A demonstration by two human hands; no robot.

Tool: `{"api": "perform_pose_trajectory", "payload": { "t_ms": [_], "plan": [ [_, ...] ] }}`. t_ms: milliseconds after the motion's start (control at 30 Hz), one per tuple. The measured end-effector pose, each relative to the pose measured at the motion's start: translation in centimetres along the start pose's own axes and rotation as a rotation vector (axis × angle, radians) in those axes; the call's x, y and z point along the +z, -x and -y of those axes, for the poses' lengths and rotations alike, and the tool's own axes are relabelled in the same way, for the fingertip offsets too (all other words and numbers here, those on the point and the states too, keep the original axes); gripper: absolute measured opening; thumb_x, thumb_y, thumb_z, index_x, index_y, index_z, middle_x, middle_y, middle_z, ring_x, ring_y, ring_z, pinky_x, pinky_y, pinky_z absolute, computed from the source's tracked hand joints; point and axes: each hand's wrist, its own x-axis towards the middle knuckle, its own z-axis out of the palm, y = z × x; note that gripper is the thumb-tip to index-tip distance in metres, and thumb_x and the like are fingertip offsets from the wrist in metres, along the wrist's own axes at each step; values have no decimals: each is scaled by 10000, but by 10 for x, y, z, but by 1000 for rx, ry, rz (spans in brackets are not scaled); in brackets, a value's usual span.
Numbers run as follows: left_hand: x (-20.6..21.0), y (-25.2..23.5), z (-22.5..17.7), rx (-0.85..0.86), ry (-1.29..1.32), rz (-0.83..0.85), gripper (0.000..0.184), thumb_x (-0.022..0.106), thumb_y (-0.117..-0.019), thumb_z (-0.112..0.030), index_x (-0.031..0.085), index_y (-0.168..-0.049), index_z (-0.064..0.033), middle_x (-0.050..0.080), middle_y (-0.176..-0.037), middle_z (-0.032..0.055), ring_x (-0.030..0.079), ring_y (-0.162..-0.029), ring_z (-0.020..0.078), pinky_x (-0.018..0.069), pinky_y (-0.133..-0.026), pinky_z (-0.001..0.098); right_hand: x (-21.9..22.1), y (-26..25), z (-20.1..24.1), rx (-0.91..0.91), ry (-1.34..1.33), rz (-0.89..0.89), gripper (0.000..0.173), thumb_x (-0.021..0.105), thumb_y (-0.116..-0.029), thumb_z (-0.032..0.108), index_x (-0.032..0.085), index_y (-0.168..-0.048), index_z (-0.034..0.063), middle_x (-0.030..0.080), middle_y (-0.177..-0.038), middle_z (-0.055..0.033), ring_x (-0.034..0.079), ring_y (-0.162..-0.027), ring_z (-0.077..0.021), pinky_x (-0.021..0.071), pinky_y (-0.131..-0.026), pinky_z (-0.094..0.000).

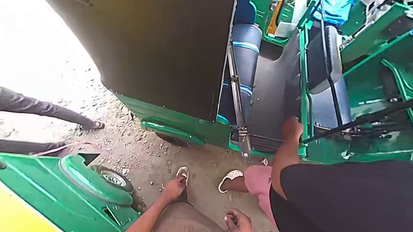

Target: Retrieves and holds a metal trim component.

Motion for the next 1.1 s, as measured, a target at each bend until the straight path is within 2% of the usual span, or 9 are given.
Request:
{"api": "perform_pose_trajectory", "payload": {
  "t_ms": [167,267,367,467,567,667,800,967,1100],
  "plan": [
    [-93,-21,-21,149,-163,178,423,578,-1030,-249,587,-1408,-60,713,-1220,168,682,-1157,314,510,-1047,546,-6,-119,134,-46,227,-344,445,632,-987,304,627,-1398,135,638,-1383,-96,616,-1272,-224,494,-1096,-422],
    [-134,-27,-16,148,-272,201,418,571,-1033,-308,611,-1394,-101,736,-1187,126,698,-1130,288,520,-1031,545,-41,-194,170,47,425,-604,692,706,-895,222,464,-1529,83,450,-1566,-185,450,-1430,-362,403,-1159,-517],
    [-147,-30,-24,212,-304,224,405,578,-1032,-283,615,-1387,-92,737,-1178,127,710,-1099,289,536,-1006,545,-82,-258,164,287,488,-673,898,771,-814,122,316,-1574,-22,319,-1606,-306,381,-1444,-485,377,-1126,-629],
    [-148,-22,-53,288,-221,202,394,593,-1025,-239,613,-1387,-83,742,-1159,118,726,-1044,261,561,-976,511,-105,-285,151,505,417,-580,904,750,-818,165,287,-1576,-3,518,-1425,-303,584,-1233,-476,528,-934,-628],
    [-143,-12,-93,375,-35,157,380,612,-1014,-213,618,-1373,-90,749,-1139,81,740,-968,196,601,-918,441,-118,-286,138,561,317,-472,857,735,-801,216,327,-1542,77,683,-1205,-221,695,-1066,-414,572,-827,-605],
    [-138,-9,-126,423,102,177,371,598,-1014,-225,620,-1362,-98,748,-1124,45,738,-905,154,626,-843,376,-111,-273,124,515,203,-454,712,771,-766,351,553,-1365,35,668,-1240,-217,669,-1122,-397,549,-873,-624],
    [-124,-32,-169,450,192,189,367,593,-1028,-201,605,-1360,-45,728,-1137,98,731,-904,179,625,-807,367,-96,-234,105,485,204,-463,686,747,-781,455,599,-1318,54,694,-1194,-194,680,-1102,-380,546,-873,-606],
    [-94,-76,-219,265,317,217,528,585,-1051,-327,474,-1479,-38,620,-1365,182,692,-1106,290,591,-921,472,-62,-166,58,536,216,-462,620,736,-751,459,622,-1252,110,726,-1084,-130,710,-1010,-329,556,-800,-575],
    [-51,-107,-248,33,458,298,787,658,-991,-447,310,-1588,-72,440,-1562,215,554,-1322,380,493,-1045,557,-32,-104,31,604,167,-437,638,761,-742,471,633,-1267,131,729,-1075,-128,708,-1015,-327,548,-831,-582]
  ]
}}
